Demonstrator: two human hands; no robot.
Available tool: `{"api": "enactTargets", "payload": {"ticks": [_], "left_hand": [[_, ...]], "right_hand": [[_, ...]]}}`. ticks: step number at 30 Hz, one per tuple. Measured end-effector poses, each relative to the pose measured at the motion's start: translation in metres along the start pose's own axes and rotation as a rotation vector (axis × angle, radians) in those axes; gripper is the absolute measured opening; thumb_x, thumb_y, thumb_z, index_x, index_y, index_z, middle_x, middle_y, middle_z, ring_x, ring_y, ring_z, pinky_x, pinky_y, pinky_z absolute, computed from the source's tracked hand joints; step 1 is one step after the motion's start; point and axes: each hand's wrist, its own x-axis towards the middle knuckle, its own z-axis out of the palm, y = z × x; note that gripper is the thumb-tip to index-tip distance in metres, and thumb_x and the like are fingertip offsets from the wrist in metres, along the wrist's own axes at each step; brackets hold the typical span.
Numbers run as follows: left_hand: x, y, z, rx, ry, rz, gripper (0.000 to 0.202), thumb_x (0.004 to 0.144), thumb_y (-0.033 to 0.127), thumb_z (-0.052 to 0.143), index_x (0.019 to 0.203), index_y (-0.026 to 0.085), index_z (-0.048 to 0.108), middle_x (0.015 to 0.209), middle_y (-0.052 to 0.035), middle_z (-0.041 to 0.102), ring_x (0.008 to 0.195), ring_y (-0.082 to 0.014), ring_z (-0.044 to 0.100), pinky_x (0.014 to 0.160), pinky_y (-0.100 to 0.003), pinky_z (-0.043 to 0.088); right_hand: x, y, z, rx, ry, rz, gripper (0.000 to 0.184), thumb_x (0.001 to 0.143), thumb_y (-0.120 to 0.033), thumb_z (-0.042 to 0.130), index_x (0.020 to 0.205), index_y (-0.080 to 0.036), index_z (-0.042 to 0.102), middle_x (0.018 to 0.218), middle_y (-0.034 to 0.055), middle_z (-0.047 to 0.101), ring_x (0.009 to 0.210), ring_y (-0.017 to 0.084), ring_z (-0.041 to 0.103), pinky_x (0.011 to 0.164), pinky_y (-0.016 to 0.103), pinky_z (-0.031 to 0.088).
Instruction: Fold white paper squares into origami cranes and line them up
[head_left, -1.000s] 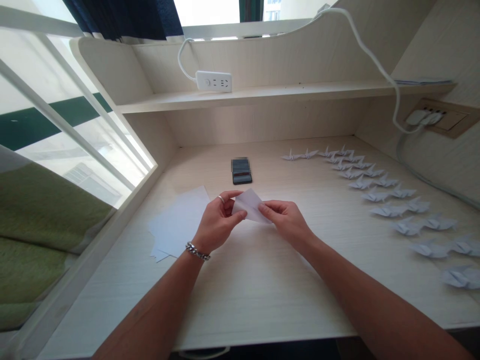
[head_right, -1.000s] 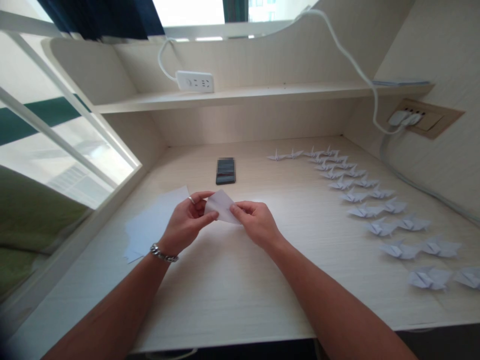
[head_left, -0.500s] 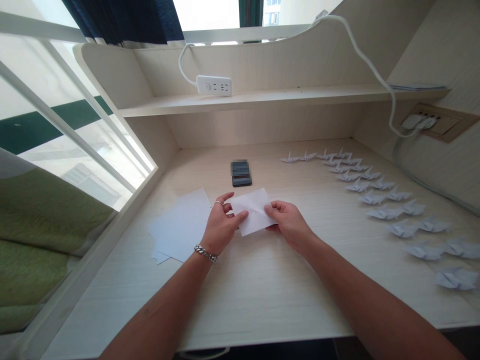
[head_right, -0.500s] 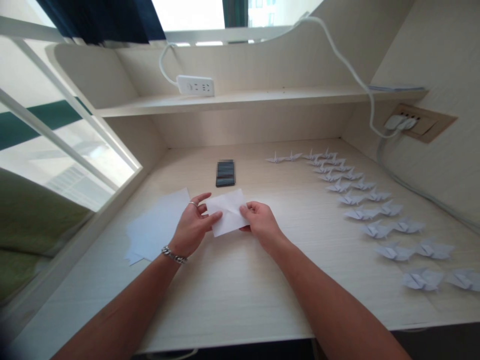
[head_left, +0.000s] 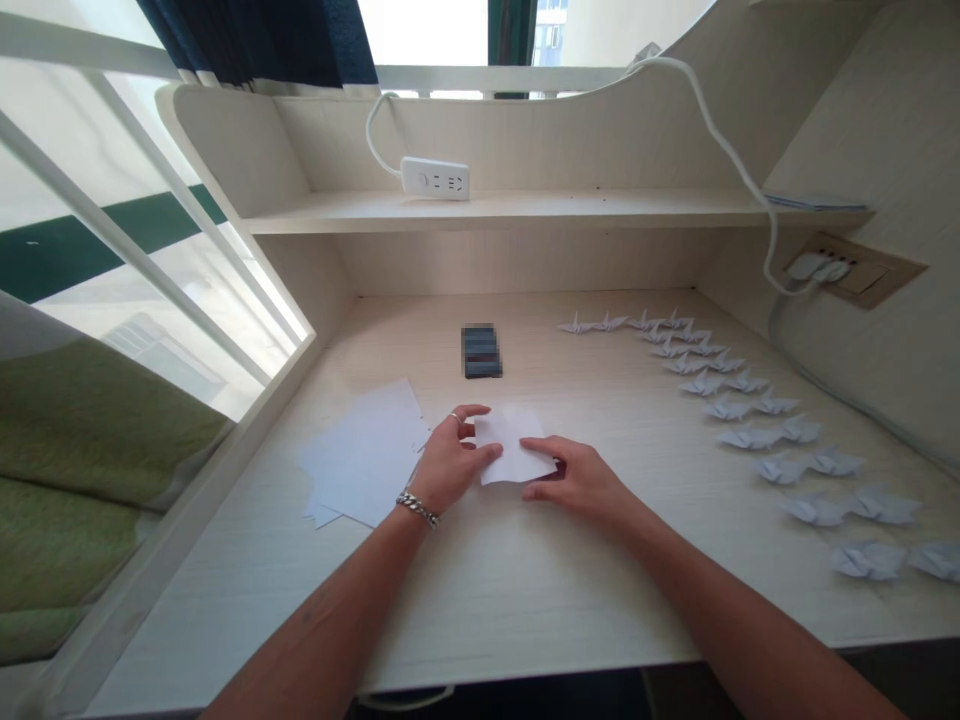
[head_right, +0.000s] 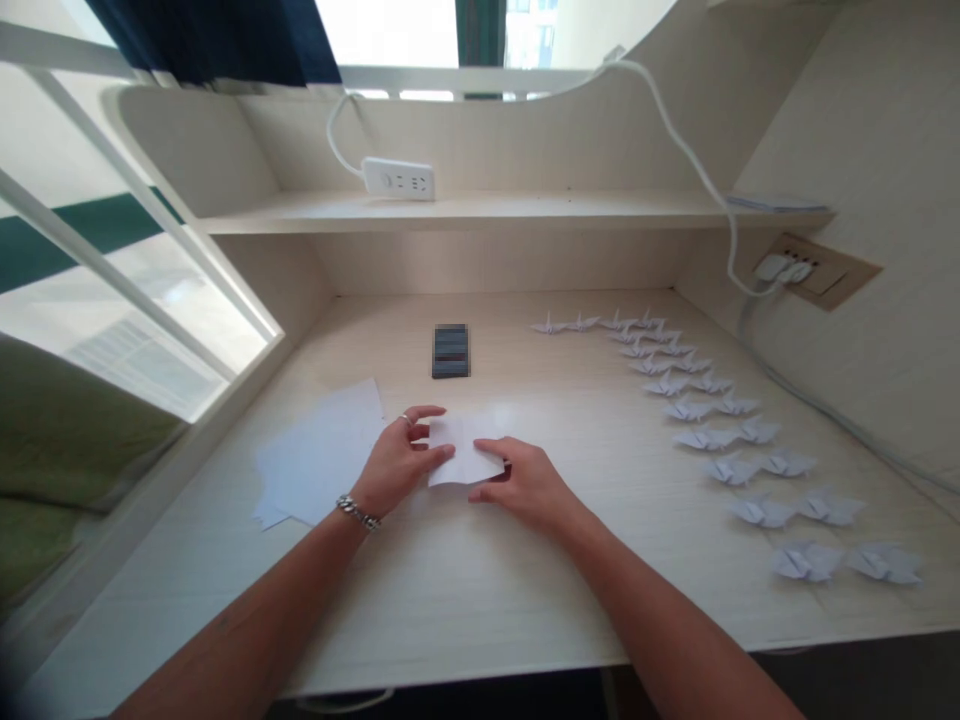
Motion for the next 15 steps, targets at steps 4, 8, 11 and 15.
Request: {"api": "enactTargets", "payload": {"ticks": [4, 8, 11, 15], "left_hand": [[-0.006, 0.008, -0.002, 0.206, -0.166, 0.026, 0.027, 0.073, 0.032, 0.068, 0.097, 0.019, 0.069, 0.088, -0.0057, 0.067, 0.069, -0.0173, 0.065, 0.058, -0.028, 0.051], [-0.022, 0.013, -0.007, 0.371, -0.172, 0.199, 0.033, 0.071, 0.039, 0.072, 0.1, 0.022, 0.07, 0.112, -0.01, 0.064, 0.086, -0.022, 0.064, 0.073, -0.036, 0.055], [-0.04, 0.009, -0.001, 0.511, -0.287, 0.418, 0.052, 0.061, 0.037, 0.081, 0.109, 0.026, 0.067, 0.135, -0.0112, 0.051, 0.121, -0.0315, 0.048, 0.096, -0.048, 0.046], [-0.058, -0.003, 0.014, 0.675, -0.374, 0.582, 0.031, 0.082, 0.023, 0.063, 0.112, 0.021, 0.066, 0.127, -0.0097, 0.061, 0.121, -0.0299, 0.046, 0.101, -0.052, 0.041]], "right_hand": [[-0.018, 0.008, -0.001, -0.293, 0.067, -0.125, 0.044, 0.075, -0.003, 0.051, 0.108, -0.023, 0.071, 0.089, 0.0045, 0.068, 0.082, 0.018, 0.063, 0.077, 0.03, 0.048], [-0.033, 0.012, -0.002, -0.549, 0.078, -0.11, 0.046, 0.076, -0.003, 0.049, 0.11, -0.025, 0.071, 0.083, 0.0051, 0.062, 0.078, 0.019, 0.059, 0.073, 0.03, 0.047], [-0.041, 0.014, -0.002, -0.634, 0.073, -0.121, 0.048, 0.077, -0.003, 0.05, 0.111, -0.029, 0.07, 0.081, 0.0044, 0.058, 0.077, 0.019, 0.055, 0.071, 0.029, 0.045], [-0.048, 0.015, -0.006, -0.673, 0.035, -0.148, 0.047, 0.08, -0.006, 0.051, 0.115, -0.032, 0.068, 0.083, 0.0051, 0.056, 0.078, 0.019, 0.053, 0.071, 0.03, 0.043]]}}
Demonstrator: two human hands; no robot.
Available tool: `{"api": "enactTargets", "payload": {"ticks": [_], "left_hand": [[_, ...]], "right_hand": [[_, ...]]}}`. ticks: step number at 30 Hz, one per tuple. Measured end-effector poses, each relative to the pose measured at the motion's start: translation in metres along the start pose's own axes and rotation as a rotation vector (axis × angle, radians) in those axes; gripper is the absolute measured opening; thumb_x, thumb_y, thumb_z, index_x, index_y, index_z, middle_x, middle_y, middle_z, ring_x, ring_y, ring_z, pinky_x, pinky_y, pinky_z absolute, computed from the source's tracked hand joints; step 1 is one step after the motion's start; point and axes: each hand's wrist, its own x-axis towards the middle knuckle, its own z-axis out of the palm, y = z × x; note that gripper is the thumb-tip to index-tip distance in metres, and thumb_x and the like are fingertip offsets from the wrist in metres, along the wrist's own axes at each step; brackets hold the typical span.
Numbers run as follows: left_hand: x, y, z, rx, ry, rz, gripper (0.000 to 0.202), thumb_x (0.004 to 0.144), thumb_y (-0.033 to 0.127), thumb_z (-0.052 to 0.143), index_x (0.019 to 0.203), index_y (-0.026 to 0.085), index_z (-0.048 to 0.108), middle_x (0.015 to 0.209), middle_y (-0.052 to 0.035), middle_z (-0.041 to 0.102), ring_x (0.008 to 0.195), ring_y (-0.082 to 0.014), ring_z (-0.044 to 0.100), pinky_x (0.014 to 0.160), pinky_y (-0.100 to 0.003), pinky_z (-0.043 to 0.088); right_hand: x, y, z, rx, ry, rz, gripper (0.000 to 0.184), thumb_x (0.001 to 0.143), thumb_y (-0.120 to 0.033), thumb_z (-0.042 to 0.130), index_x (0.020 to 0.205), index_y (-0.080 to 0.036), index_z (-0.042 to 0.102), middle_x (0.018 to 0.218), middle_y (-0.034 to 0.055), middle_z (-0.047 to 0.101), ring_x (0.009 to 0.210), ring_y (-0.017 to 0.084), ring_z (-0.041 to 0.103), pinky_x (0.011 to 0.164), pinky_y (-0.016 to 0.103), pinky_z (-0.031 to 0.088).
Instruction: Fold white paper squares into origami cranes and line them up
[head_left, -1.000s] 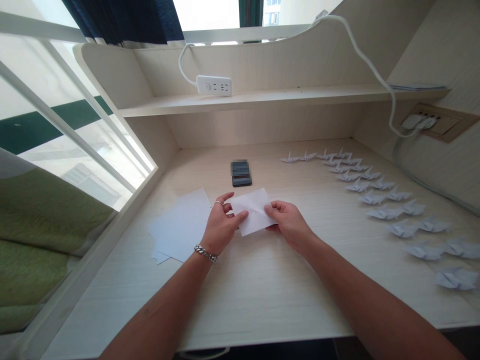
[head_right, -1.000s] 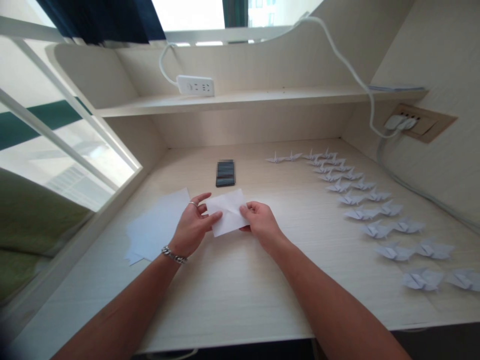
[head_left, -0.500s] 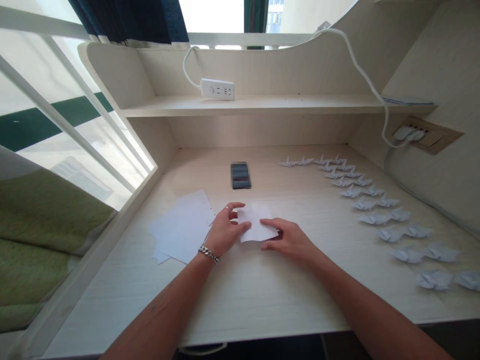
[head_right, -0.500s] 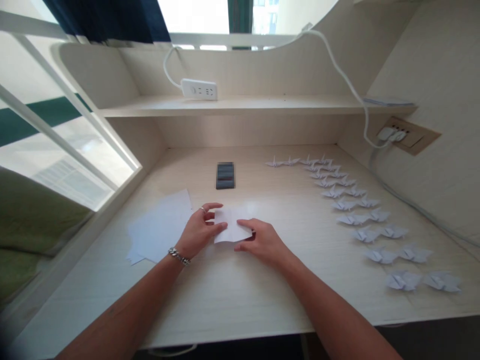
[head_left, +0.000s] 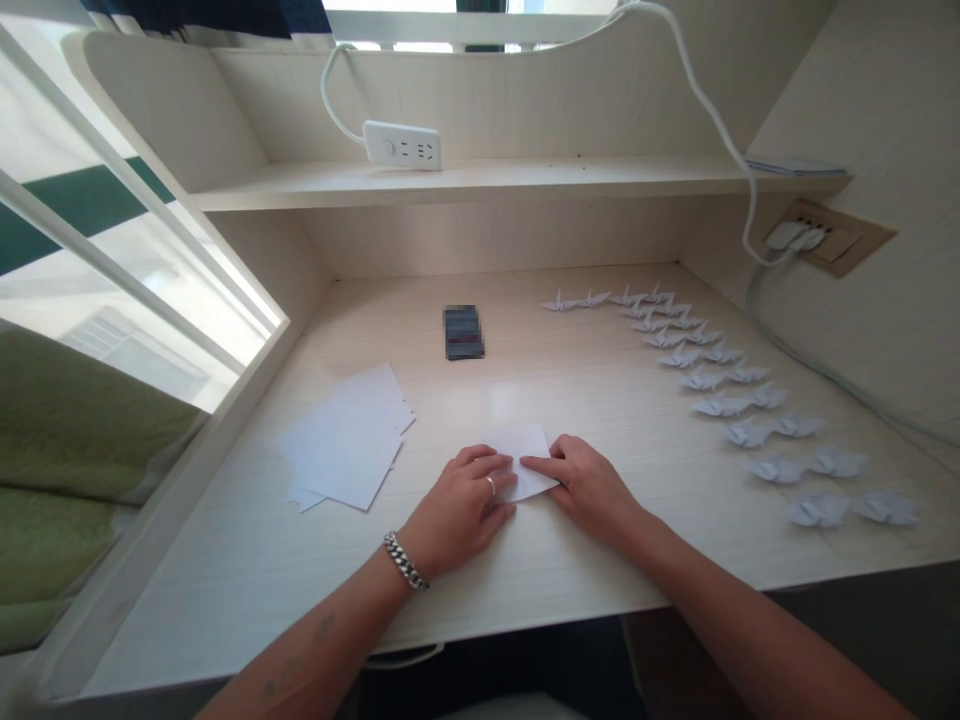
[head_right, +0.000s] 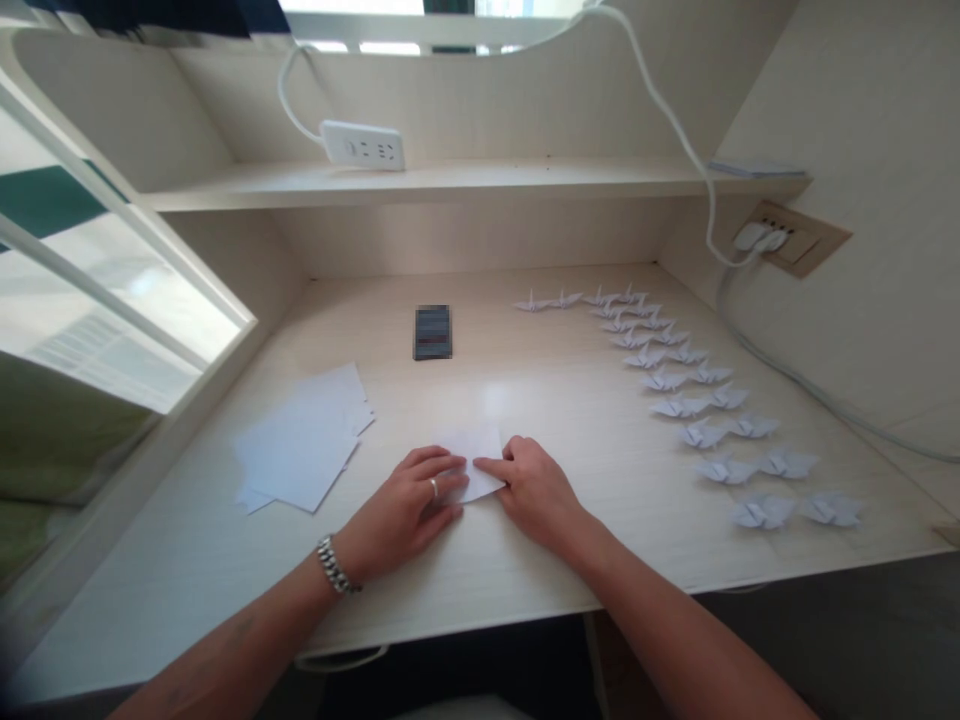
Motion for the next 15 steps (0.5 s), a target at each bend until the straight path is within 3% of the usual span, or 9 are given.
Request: {"api": "enactTargets", "payload": {"ticks": [5, 8, 11, 15], "left_hand": [[-0.005, 0.002, 0.01, 0.108, 0.007, 0.054, 0.027, 0.091, 0.019, 0.047, 0.114, 0.02, 0.064, 0.119, -0.0066, 0.067, 0.11, -0.0266, 0.052, 0.095, -0.048, 0.044], [-0.006, 0.0, 0.012, 0.136, 0.016, 0.068, 0.029, 0.093, 0.018, 0.044, 0.116, 0.019, 0.062, 0.121, -0.007, 0.066, 0.111, -0.0268, 0.052, 0.094, -0.047, 0.045], [-0.005, -0.003, 0.011, 0.104, 0.027, 0.058, 0.03, 0.094, 0.015, 0.04, 0.115, 0.02, 0.061, 0.116, -0.007, 0.067, 0.108, -0.0256, 0.053, 0.093, -0.046, 0.046], [-0.001, -0.004, 0.006, -0.01, 0.021, -0.013, 0.029, 0.089, 0.027, 0.053, 0.117, 0.019, 0.059, 0.104, -0.0083, 0.069, 0.104, -0.0252, 0.055, 0.092, -0.042, 0.047]], "right_hand": [[-0.008, -0.001, -0.011, -0.122, -0.037, -0.046, 0.043, 0.085, -0.014, 0.053, 0.122, -0.034, 0.063, 0.081, 0.0068, 0.056, 0.077, 0.021, 0.05, 0.069, 0.032, 0.044], [-0.011, -0.004, -0.014, -0.167, 0.02, -0.13, 0.039, 0.086, -0.014, 0.052, 0.119, -0.03, 0.066, 0.097, 0.0126, 0.061, 0.089, 0.026, 0.051, 0.077, 0.038, 0.046], [-0.01, -0.004, -0.01, -0.03, 0.074, -0.222, 0.036, 0.087, -0.009, 0.05, 0.111, -0.028, 0.069, 0.121, 0.0103, 0.062, 0.106, 0.027, 0.049, 0.088, 0.042, 0.046], [-0.004, 0.0, -0.002, 0.302, 0.067, -0.099, 0.034, 0.086, -0.007, 0.049, 0.102, -0.027, 0.071, 0.1, 0.0036, 0.071, 0.095, 0.021, 0.056, 0.085, 0.037, 0.049]]}}
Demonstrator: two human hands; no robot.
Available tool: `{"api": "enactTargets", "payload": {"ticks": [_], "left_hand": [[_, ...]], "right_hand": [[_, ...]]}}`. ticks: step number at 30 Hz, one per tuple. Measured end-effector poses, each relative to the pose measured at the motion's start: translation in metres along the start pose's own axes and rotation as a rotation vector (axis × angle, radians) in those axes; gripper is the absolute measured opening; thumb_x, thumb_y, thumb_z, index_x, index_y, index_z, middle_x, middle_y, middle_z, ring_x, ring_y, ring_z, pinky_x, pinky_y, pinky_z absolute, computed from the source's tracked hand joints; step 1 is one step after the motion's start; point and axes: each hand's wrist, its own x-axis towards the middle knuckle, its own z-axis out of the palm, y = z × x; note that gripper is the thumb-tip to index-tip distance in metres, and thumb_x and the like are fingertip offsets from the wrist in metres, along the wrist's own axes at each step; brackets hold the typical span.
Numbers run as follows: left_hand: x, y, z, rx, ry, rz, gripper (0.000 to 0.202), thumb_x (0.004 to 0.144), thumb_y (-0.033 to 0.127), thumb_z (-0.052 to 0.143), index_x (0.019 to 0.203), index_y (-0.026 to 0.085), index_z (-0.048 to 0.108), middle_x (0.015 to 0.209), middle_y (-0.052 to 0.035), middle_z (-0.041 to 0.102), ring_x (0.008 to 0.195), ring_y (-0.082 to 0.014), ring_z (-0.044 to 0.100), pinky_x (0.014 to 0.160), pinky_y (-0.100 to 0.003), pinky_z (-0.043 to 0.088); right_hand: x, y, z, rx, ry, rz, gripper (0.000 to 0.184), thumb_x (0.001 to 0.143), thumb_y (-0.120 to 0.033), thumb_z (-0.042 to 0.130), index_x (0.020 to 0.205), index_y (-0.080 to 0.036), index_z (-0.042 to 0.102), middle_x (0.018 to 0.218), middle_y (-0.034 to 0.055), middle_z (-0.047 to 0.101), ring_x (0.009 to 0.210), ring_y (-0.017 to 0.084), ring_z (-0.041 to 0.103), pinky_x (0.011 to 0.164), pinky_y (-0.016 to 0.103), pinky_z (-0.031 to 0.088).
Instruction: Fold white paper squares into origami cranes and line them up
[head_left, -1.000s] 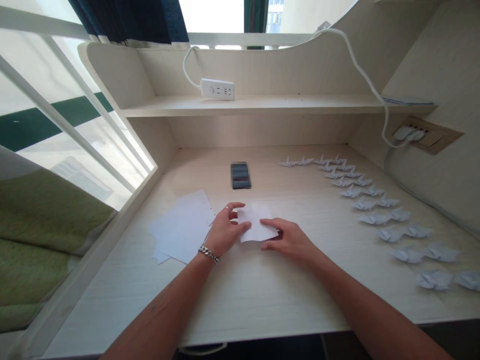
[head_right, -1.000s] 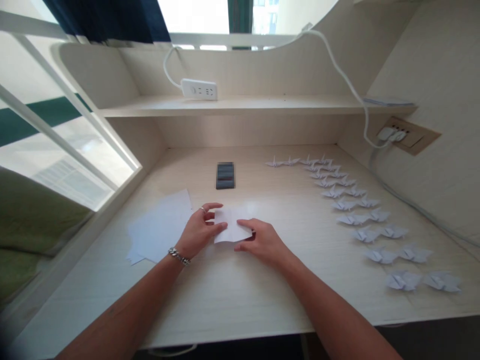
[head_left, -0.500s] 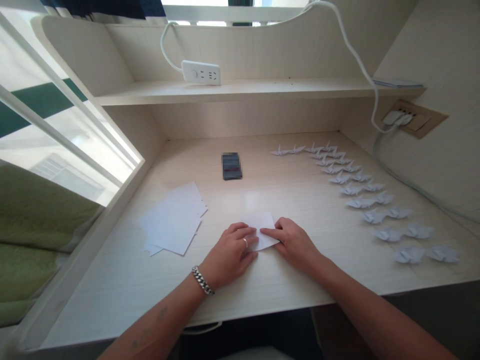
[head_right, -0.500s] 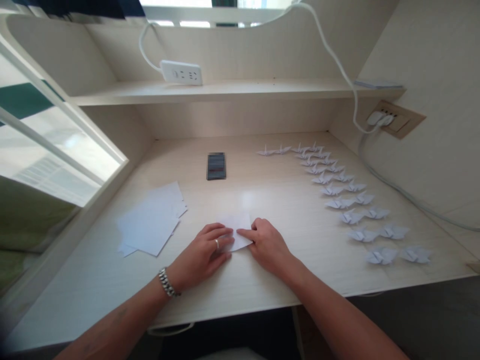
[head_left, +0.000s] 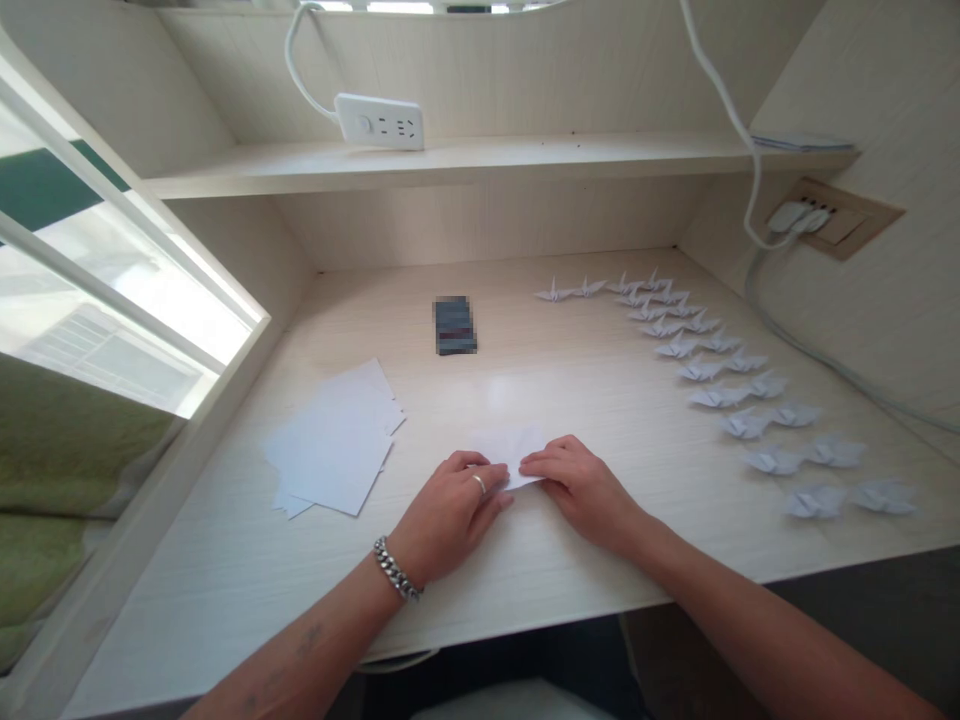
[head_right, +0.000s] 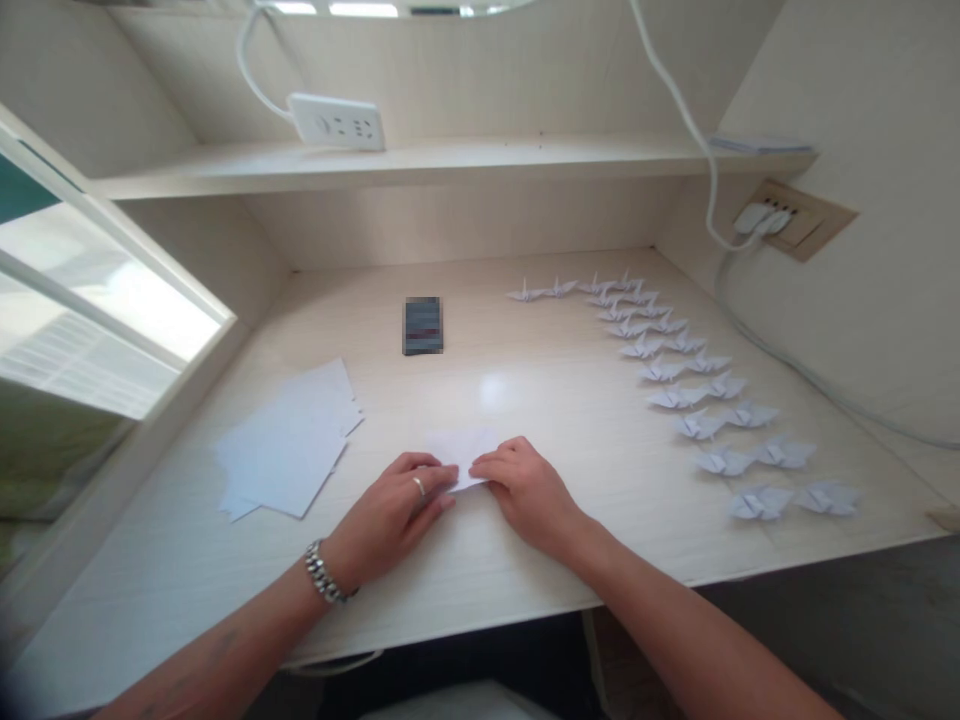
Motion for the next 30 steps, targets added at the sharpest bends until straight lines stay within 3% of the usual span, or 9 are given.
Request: {"api": "enactTargets", "payload": {"ticks": [4, 9, 14, 22, 30], "left_hand": [[0.006, -0.001, -0.002, -0.074, 0.041, -0.163, 0.031, 0.084, 0.031, 0.059, 0.113, 0.02, 0.062, 0.101, -0.0085, 0.067, 0.098, -0.024, 0.058, 0.086, -0.038, 0.049], [0.021, -0.001, -0.003, -0.139, 0.113, -0.461, 0.026, 0.088, 0.037, 0.051, 0.104, 0.021, 0.064, 0.072, -0.002, 0.066, 0.068, -0.0199, 0.062, 0.064, -0.03, 0.045], [0.032, 0.0, -0.004, -0.142, 0.164, -0.592, 0.034, 0.087, 0.042, 0.05, 0.112, 0.019, 0.058, 0.058, 0.0031, 0.062, 0.058, -0.0197, 0.061, 0.057, -0.029, 0.038], [0.039, -0.001, -0.001, -0.043, 0.169, -0.722, 0.036, 0.085, 0.041, 0.052, 0.113, 0.018, 0.054, 0.07, 0.0001, 0.069, 0.066, -0.0223, 0.064, 0.063, -0.032, 0.04], [0.043, 0.005, -0.003, 0.006, 0.147, -0.817, 0.032, 0.085, 0.039, 0.05, 0.111, 0.021, 0.052, 0.063, 0.0029, 0.067, 0.066, -0.0224, 0.065, 0.062, -0.031, 0.039]], "right_hand": [[0.011, 0.0, -0.002, 0.104, 0.016, 0.292, 0.021, 0.086, -0.021, 0.055, 0.098, -0.027, 0.071, 0.087, 0.0041, 0.068, 0.084, 0.019, 0.06, 0.079, 0.034, 0.048], [0.027, -0.002, -0.005, 0.133, 0.048, 0.534, 0.026, 0.082, -0.037, 0.061, 0.105, -0.024, 0.063, 0.068, -0.0013, 0.063, 0.065, 0.018, 0.058, 0.064, 0.03, 0.043], [0.039, -0.001, -0.005, 0.075, 0.048, 0.625, 0.026, 0.077, -0.039, 0.064, 0.101, -0.027, 0.063, 0.071, -0.0018, 0.066, 0.068, 0.018, 0.061, 0.062, 0.029, 0.039], [0.045, -0.005, -0.009, 0.019, 0.035, 0.72, 0.03, 0.076, -0.042, 0.065, 0.102, -0.027, 0.06, 0.071, -0.0013, 0.068, 0.068, 0.019, 0.061, 0.06, 0.029, 0.037], [0.052, -0.005, -0.008, -0.079, 0.012, 0.794, 0.025, 0.072, -0.042, 0.066, 0.089, -0.026, 0.056, 0.07, -0.0033, 0.068, 0.067, 0.019, 0.06, 0.06, 0.028, 0.035]]}}
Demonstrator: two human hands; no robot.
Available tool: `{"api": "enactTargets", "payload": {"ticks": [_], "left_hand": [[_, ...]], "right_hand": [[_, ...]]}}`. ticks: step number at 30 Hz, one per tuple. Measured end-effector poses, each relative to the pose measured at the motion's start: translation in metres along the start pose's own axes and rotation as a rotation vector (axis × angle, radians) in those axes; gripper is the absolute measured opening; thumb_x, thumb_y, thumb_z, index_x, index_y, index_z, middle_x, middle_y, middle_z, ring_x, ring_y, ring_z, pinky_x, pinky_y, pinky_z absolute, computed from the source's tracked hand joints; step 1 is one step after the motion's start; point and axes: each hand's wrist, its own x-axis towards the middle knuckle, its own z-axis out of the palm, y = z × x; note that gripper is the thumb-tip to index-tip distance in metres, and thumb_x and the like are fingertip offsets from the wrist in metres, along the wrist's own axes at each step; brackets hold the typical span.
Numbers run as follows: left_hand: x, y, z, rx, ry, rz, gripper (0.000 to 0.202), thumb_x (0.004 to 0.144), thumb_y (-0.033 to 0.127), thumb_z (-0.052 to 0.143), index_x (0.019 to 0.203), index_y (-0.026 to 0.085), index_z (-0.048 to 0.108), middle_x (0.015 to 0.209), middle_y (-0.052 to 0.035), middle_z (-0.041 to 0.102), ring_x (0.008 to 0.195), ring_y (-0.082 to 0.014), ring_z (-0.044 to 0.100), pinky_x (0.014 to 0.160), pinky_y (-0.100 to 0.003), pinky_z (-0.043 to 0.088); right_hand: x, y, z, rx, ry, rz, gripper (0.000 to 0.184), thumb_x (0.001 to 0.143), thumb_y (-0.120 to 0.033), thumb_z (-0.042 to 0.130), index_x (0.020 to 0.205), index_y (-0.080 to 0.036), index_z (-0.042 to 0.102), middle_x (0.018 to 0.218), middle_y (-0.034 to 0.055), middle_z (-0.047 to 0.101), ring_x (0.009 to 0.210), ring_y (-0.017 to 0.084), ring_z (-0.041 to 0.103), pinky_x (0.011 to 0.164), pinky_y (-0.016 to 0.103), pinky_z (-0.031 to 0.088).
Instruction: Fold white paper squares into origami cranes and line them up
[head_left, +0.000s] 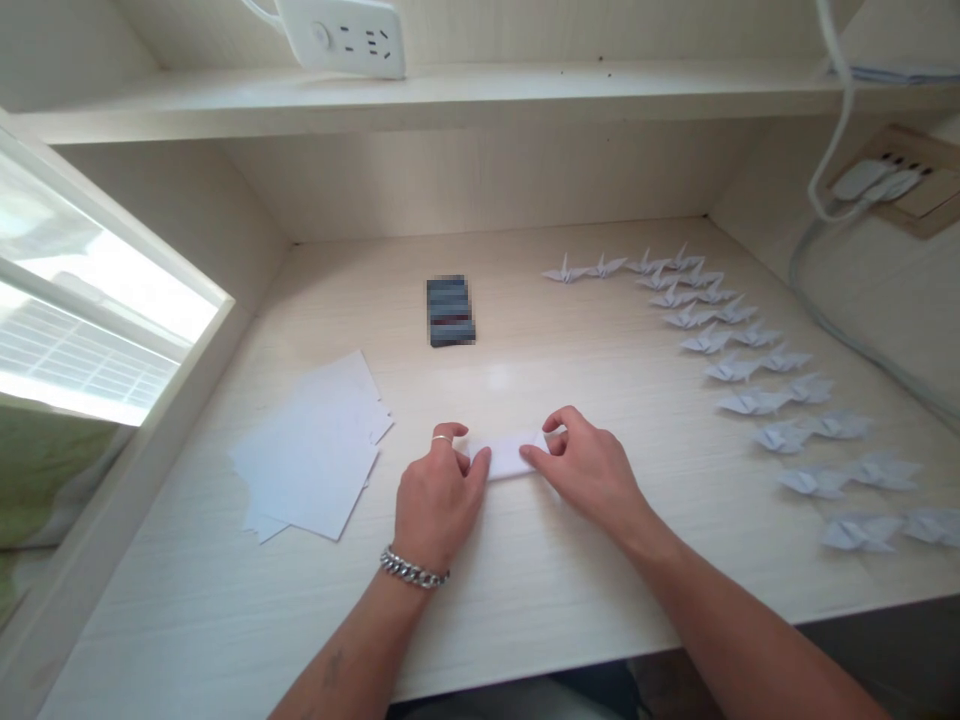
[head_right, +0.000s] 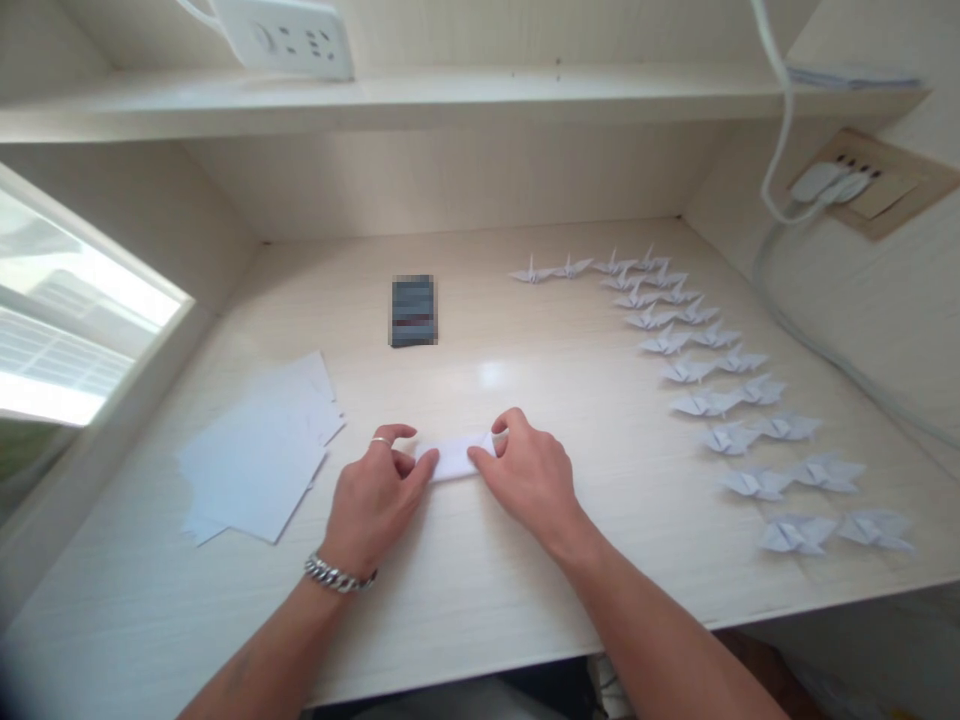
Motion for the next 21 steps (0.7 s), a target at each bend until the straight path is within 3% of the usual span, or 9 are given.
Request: {"api": "enactTargets", "payload": {"ticks": [6, 21], "left_hand": [[0.0018, 0.0, 0.0006, 0.015, -0.007, -0.023, 0.029, 0.085, 0.039, 0.051, 0.109, 0.022, 0.052, 0.062, 0.0038, 0.067, 0.065, -0.0218, 0.065, 0.062, -0.031, 0.039], [0.0046, -0.0009, -0.0006, 0.022, -0.024, -0.059, 0.027, 0.084, 0.04, 0.053, 0.106, 0.022, 0.054, 0.065, 0.0035, 0.07, 0.067, -0.0214, 0.067, 0.064, -0.031, 0.041]], "right_hand": [[0.0036, 0.0018, 0.0031, -0.048, 0.013, -0.004, 0.017, 0.077, -0.04, 0.06, 0.082, -0.025, 0.056, 0.068, -0.003, 0.067, 0.063, 0.017, 0.058, 0.059, 0.028, 0.033], [0.0028, -0.0034, -0.0002, -0.063, 0.023, 0.017, 0.024, 0.073, -0.044, 0.062, 0.067, -0.024, 0.051, 0.062, -0.0033, 0.064, 0.059, 0.017, 0.056, 0.058, 0.028, 0.035]]}}
